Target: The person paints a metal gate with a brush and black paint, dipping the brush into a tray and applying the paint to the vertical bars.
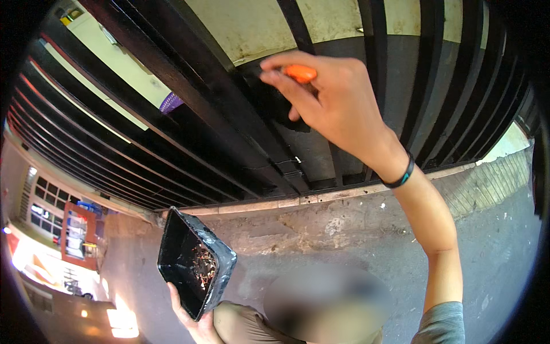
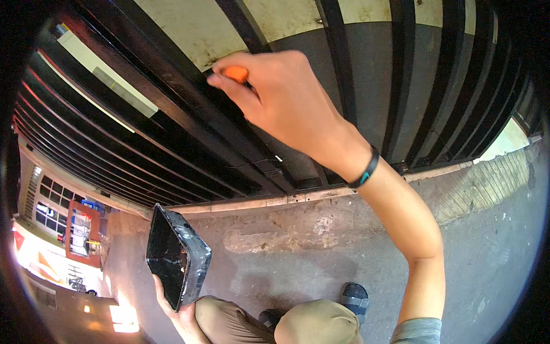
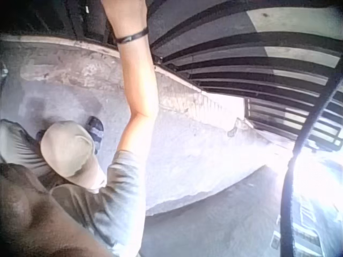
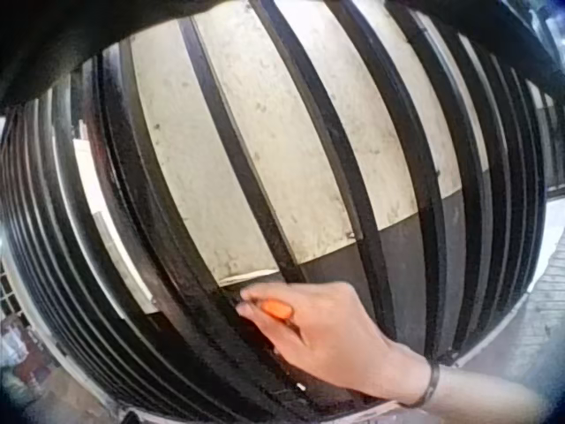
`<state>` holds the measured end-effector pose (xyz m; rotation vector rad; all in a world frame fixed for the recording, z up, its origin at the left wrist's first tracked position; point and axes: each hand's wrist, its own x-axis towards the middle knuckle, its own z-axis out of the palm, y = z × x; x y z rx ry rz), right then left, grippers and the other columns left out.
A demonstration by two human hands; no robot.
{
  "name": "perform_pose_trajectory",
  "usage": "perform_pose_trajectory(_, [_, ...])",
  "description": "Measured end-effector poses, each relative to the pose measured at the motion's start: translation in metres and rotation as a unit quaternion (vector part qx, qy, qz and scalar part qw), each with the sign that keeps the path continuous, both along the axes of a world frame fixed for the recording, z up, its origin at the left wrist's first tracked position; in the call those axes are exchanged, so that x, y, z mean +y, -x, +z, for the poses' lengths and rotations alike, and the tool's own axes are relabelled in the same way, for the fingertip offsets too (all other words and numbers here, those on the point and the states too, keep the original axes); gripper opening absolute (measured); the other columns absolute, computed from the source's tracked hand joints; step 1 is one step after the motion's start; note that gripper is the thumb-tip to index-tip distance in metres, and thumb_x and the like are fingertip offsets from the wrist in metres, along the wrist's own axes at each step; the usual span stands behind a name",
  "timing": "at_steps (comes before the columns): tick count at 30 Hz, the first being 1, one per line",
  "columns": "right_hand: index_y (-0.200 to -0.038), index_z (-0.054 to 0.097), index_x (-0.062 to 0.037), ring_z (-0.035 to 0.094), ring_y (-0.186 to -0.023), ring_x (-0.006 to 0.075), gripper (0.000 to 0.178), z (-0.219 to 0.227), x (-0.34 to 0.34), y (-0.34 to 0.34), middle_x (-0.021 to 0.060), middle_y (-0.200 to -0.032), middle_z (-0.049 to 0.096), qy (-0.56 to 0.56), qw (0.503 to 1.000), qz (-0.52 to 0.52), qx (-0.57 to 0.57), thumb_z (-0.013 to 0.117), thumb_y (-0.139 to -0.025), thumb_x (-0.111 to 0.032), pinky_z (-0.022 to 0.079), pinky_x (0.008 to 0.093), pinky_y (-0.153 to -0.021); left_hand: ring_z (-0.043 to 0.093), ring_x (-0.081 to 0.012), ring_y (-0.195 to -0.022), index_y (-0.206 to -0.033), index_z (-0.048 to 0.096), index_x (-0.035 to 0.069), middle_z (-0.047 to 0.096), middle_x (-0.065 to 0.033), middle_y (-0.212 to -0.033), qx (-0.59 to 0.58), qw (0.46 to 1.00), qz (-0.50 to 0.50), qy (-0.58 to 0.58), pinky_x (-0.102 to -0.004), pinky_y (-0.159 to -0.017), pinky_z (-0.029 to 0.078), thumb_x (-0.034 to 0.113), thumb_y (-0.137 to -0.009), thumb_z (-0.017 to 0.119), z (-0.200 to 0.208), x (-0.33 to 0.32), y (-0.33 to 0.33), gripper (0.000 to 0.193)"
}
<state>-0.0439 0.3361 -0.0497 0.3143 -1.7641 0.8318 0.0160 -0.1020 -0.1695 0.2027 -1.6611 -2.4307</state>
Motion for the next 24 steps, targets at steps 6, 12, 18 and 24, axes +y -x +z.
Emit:
perform_pose_trajectory(6, [-0.109,0.078,-0.0069,0.074,-0.074,0.0316,0.018,-0.004,-0.005,0.001,0.0145,-0.09,0.076,0.003,0.997,-0.062,0.034,0.078,-0.094,-0.017,0.057,0.0348,-0.063,0.062,-0.0346,-0.129,-0.15,0.056,0.01,0.06,-0.0146,-0.149,-0.062,0.977,-0.095,-0.183,-0.055,-0.111,0.05,0.041,-0.1,0.072,0.006,-0.019,0.012,0.061])
perform_pose_trajectory(12, [-0.112,0.078,-0.0032,0.079,-0.086,0.0268,0.024,-0.04,-0.006,-0.041,0.0128,-0.102,0.08,-0.011,0.989,-0.146,0.025,0.082,-0.089,-0.006,0.063,0.0315,-0.074,0.061,-0.0341,-0.13,-0.148,0.057,0.008,0.062,-0.014,-0.146,-0.046,0.976,-0.121,-0.174,-0.0564,-0.112,0.049,0.045,-0.104,0.066,0.006,-0.018,0.018,0.058])
perform_pose_trajectory(18, [-0.118,0.074,-0.006,0.076,-0.074,0.0224,0.038,-0.06,-0.014,-0.038,0.0128,-0.112,0.076,-0.281,0.941,-0.19,-0.024,0.087,-0.082,-0.013,0.061,0.03,-0.061,0.061,-0.0345,-0.13,-0.149,0.055,0.006,0.062,-0.0145,-0.146,-0.061,0.973,-0.11,-0.192,-0.0552,-0.111,0.05,0.045,-0.106,0.063,0.001,-0.023,0.021,0.059])
perform_pose_trajectory(24, [-0.112,0.076,-0.0057,0.078,-0.091,0.0305,0.024,-0.022,-0.023,-0.032,0.0133,-0.108,0.078,-0.133,0.982,-0.097,-0.087,0.082,-0.089,-0.008,0.064,0.0371,-0.076,0.063,-0.0335,-0.128,-0.149,0.054,0.006,0.063,-0.0149,-0.144,-0.059,0.976,-0.095,-0.184,-0.0527,-0.109,0.051,0.046,-0.107,0.058,0.003,-0.024,0.021,0.058])
